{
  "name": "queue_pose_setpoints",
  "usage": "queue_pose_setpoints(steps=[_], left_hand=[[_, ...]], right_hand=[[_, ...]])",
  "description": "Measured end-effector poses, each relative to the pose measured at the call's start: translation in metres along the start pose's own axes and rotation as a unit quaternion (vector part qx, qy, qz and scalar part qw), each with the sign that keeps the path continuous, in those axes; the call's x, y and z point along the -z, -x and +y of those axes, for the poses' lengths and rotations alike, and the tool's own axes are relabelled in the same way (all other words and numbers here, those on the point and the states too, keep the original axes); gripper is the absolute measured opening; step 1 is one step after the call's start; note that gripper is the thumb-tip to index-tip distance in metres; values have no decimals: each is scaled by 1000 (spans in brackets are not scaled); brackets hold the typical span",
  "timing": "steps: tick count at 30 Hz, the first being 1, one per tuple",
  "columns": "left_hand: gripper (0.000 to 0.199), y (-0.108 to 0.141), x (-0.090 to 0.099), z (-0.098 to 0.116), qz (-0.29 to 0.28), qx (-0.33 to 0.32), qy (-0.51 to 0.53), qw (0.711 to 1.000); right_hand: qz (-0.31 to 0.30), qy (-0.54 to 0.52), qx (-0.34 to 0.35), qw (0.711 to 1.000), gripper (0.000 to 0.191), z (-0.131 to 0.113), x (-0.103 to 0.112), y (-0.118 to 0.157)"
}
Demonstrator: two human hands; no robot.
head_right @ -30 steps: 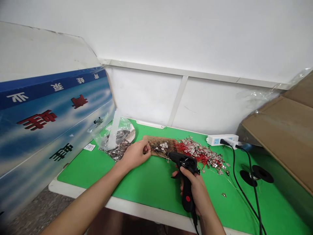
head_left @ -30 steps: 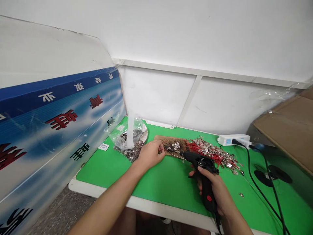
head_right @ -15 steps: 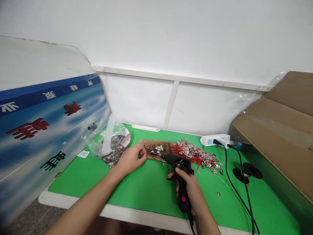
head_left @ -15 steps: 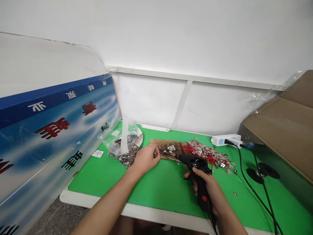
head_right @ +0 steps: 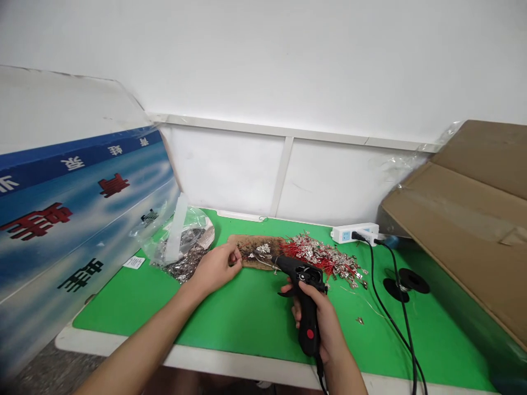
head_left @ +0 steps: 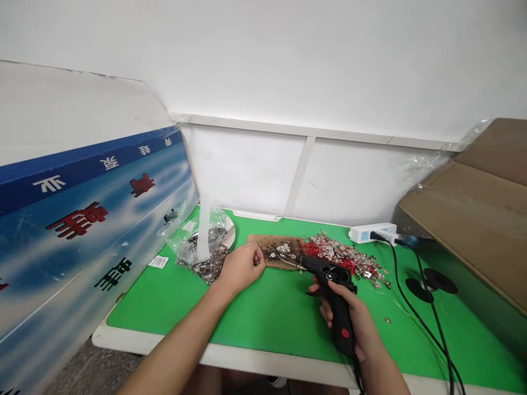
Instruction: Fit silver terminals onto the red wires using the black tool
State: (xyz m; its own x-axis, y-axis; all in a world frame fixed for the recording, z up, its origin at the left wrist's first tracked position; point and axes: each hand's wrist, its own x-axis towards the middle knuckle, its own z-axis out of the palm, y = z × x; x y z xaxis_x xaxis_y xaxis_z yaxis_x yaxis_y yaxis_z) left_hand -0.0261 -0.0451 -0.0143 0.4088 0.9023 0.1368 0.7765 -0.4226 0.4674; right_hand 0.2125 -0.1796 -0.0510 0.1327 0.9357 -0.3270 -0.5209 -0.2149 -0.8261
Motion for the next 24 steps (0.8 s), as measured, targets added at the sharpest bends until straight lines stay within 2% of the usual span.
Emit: queue_pose_setpoints(steps=[4,17,24], left_hand=[[9,0,0,0,0,-3,0,1000],[9,0,1,3,0,5,1,1000],[9,-1,0,2,-6,7,4,1000]], right_hand=[[-21,-101,56,993,43,1,7,4],[-68,-145,69,985,37,1,15,0],[-63,-184,95,976,37,0,18,0]])
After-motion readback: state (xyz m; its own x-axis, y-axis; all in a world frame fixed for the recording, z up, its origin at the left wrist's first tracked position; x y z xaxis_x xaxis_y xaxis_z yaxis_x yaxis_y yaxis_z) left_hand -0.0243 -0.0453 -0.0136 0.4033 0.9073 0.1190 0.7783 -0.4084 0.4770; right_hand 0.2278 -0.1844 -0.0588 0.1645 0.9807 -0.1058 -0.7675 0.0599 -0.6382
